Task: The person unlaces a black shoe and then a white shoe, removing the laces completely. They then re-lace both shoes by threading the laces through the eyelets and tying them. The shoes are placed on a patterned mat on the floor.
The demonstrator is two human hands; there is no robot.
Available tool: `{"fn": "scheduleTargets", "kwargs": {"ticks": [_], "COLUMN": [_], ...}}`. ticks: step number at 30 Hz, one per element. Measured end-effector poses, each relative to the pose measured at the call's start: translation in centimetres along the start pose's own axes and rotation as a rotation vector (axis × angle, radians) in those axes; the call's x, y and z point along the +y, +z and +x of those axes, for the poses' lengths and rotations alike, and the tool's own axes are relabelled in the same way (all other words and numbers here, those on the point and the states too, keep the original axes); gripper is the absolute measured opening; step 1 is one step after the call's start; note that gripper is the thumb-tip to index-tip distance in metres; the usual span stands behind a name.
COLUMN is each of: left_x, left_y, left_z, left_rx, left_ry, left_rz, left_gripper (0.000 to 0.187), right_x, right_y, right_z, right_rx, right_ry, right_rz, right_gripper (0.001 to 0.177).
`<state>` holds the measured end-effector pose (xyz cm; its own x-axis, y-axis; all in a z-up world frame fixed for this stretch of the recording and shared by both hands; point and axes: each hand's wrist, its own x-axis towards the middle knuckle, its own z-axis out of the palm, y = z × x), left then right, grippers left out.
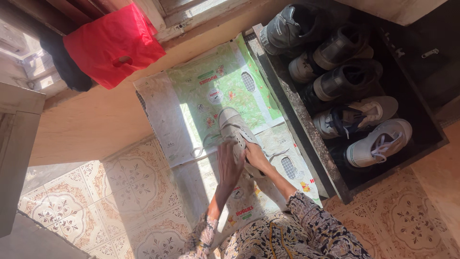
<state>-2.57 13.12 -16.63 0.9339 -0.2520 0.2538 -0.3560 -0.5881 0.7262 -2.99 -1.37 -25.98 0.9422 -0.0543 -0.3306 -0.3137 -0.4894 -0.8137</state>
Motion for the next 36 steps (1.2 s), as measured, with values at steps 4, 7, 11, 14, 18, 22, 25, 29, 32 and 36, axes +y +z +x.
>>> {"fn": "scheduleTargets", "kwargs": {"ticks": [4, 7, 11, 14, 18, 22, 25, 29, 32, 36], "left_x": [2.6, 1.4, -0.3, -0.9, -0.5, 0.0, -0.1, -0.4, -1.0, -1.7], "left_y": [1.6, 3.6, 5.1, 4.9, 4.5, 4.2, 3.9, 4.3, 5.0, 5.0], "left_z": [-4.0, -3.5, -2.0, -2.1, -2.0, -1.9, -1.9, -1.8, -1.1, 0.7], "left_rx": [0.019, 0.020, 0.089, 0.181, 0.118, 0.156, 0.114, 0.125, 0.181, 0.214], "left_ry": [-0.348, -0.479, -0.610, -0.537, -0.612, -0.561, -0.562, -0.568, -0.523, -0.476], "left_rz": [-0.098, -0.112, -0.159, -0.152, -0.173, -0.165, -0.146, -0.157, -0.139, -0.084], "left_gripper": [0.059, 0.058, 0.040, 0.036, 0.033, 0.032, 0.032, 0.035, 0.035, 0.037], "right_x": [-5.8, -8.0, -7.6, -6.0, -6.1, -7.2, -7.3, -6.6, -6.7, -7.6], "right_y": [-6.0, -9.0, -13.0, -17.1, -15.3, -7.6, -4.7, -5.0, -6.2, -7.2], "right_z": [-6.8, -8.5, -10.8, -12.9, -11.2, -7.0, -4.1, -2.9, -4.3, -9.3], "right_rx": [0.031, 0.088, -0.059, -0.306, 0.011, 0.311, 0.341, 0.120, -0.024, -0.301], "right_ry": [-0.206, -0.379, -0.093, -0.358, -0.024, -0.539, -0.508, -0.386, -0.351, -0.286], "right_rz": [-0.104, 0.168, 1.190, 1.737, 0.749, -0.086, -0.315, -0.489, -0.447, -0.327], "right_gripper": [0.016, 0.012, 0.028, 0.026, 0.030, 0.026, 0.026, 0.022, 0.027, 0.030]}}
